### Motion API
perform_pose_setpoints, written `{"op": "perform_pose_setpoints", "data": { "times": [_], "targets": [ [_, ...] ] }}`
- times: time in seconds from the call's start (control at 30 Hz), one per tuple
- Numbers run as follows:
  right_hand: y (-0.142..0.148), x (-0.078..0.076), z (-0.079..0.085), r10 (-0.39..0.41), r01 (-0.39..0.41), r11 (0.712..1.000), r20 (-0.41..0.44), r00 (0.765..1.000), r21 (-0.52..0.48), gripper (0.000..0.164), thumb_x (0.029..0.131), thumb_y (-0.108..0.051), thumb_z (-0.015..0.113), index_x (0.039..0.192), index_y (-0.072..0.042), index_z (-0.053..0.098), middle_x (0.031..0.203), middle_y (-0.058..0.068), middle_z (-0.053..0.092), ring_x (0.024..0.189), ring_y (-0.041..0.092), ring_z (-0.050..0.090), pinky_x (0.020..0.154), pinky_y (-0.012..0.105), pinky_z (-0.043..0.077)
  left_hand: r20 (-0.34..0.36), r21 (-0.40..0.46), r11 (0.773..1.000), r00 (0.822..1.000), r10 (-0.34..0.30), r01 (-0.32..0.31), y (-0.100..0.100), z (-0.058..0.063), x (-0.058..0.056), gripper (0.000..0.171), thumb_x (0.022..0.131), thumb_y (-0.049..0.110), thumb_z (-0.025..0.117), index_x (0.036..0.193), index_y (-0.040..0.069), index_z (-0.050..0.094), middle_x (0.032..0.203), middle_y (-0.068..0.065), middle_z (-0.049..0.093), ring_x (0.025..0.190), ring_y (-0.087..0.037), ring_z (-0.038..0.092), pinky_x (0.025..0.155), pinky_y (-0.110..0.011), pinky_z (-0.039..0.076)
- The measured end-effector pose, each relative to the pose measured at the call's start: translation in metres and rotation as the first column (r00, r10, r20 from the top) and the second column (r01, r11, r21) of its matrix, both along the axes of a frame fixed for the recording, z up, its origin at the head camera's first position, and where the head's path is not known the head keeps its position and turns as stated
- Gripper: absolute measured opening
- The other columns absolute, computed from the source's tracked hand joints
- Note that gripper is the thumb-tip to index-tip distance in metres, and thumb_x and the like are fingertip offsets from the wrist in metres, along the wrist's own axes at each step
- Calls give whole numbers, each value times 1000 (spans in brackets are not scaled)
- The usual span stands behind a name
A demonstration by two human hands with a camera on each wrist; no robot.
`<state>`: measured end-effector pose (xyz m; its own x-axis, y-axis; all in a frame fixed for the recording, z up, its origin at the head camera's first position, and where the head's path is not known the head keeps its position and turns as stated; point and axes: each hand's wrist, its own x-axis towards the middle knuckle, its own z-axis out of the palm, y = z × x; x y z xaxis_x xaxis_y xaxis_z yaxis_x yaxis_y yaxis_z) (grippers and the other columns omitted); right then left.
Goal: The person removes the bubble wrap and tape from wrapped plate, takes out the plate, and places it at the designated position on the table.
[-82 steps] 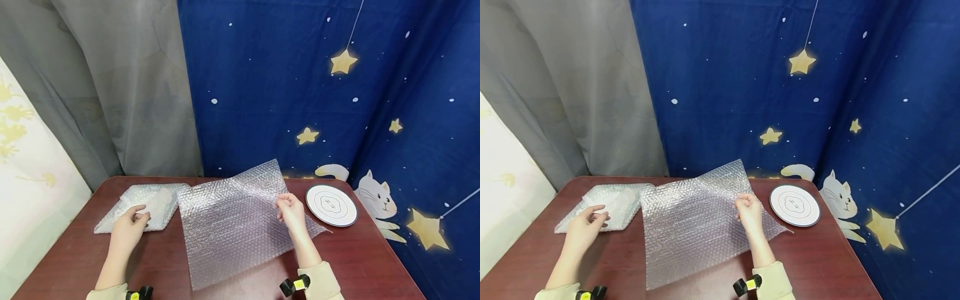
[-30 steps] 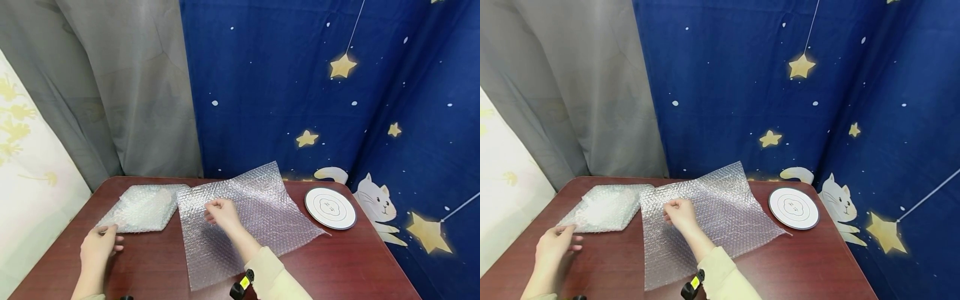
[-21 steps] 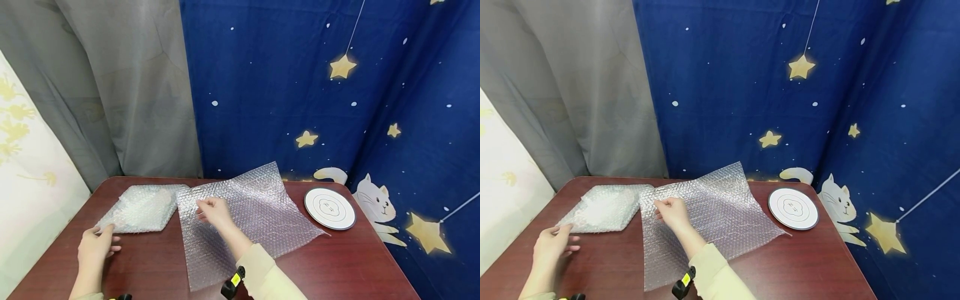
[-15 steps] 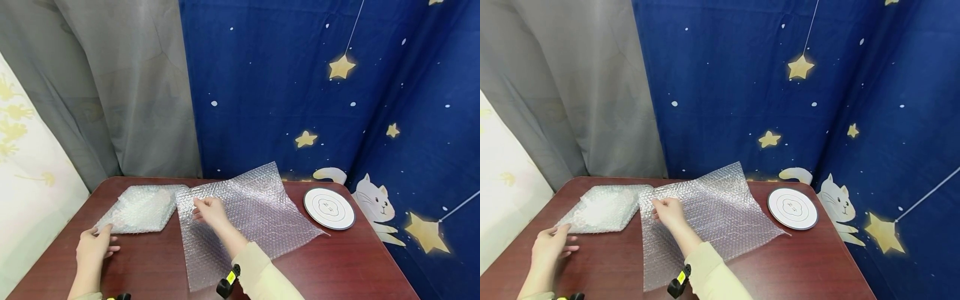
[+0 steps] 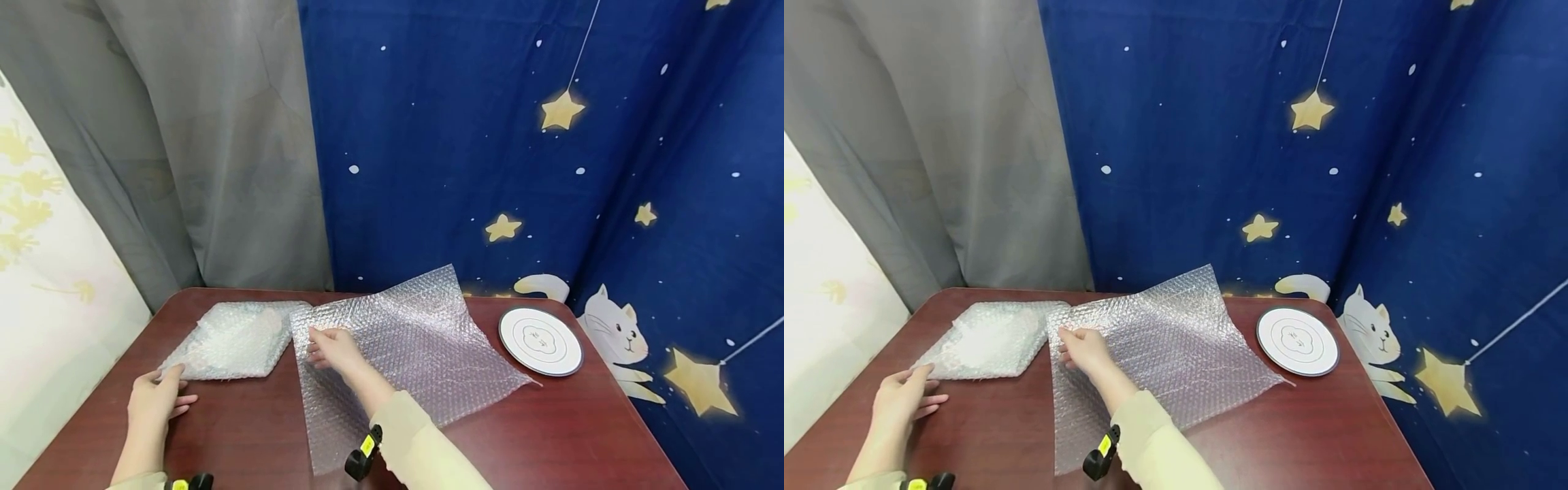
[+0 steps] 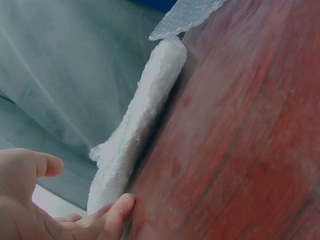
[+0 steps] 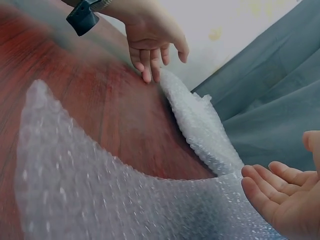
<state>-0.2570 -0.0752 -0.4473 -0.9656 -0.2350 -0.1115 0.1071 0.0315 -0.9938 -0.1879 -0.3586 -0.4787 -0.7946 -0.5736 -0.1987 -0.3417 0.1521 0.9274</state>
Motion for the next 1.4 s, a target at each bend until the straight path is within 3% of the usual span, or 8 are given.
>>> {"op": "perform_pose_setpoints", "data": {
  "times": [0.4,0.5,0.6,0.67,0.83,1.0,1.23,1.4],
  "targets": [
    [-22,1,-20,45,-38,998,110,993,-57,42,96,-28,57,116,9,60,101,23,67,84,30,69,70,35,56,-52,111,994,998,-19,25,-6,-5,-2,82,97,31,46,146,-14,-3,74,0,59,53,-19,67,53,-35,55],
    [-26,1,-24,46,-41,998,113,993,-46,43,96,-29,57,116,9,59,102,22,67,85,29,69,71,35,55,-59,117,993,998,-5,12,-6,-5,-4,81,97,29,47,146,-14,0,78,-5,60,53,-19,67,53,-35,55],
    [-29,1,-27,42,-37,998,114,993,-46,43,96,-29,58,116,9,58,103,21,66,86,29,68,73,36,55,-52,117,993,998,18,-12,-5,-5,-6,81,97,31,48,146,-14,3,98,-22,59,52,-18,67,53,-34,55],
    [-32,1,-28,44,-39,998,108,993,-44,44,96,-28,58,118,9,58,104,21,65,89,31,68,74,36,55,-49,120,992,998,30,-24,-6,-6,-6,82,96,32,48,146,-14,3,119,-33,49,52,-17,67,53,-33,55],
    [-40,1,-27,62,-59,998,107,992,-31,45,95,-27,59,121,10,57,109,20,61,96,34,65,79,39,54,-10,106,994,999,40,-38,-10,-4,-7,86,95,39,48,148,-11,1,148,-36,17,52,-14,66,52,-32,55],
    [-47,1,-28,77,-73,996,121,990,-42,48,96,-28,58,125,10,53,114,21,57,101,35,62,82,41,52,16,69,997,999,46,-47,-11,1,-8,91,93,44,49,148,-10,1,151,-34,9,53,-10,63,53,-32,55],
    [-52,0,-38,80,-52,988,193,978,-145,53,95,-26,59,131,11,46,116,22,55,105,37,59,87,44,49,-8,207,976,997,74,-70,-10,0,-13,97,93,40,53,148,-5,-12,154,-30,-4,54,-11,63,58,-35,56],
    [-53,-3,-44,82,-38,979,215,973,-199,53,94,-26,60,130,11,47,113,21,55,105,36,59,88,44,49,-39,249,966,996,84,-72,-6,-1,-14,95,94,35,53,147,-4,-16,153,-30,2,56,-12,65,59,-35,56]
  ]
}}
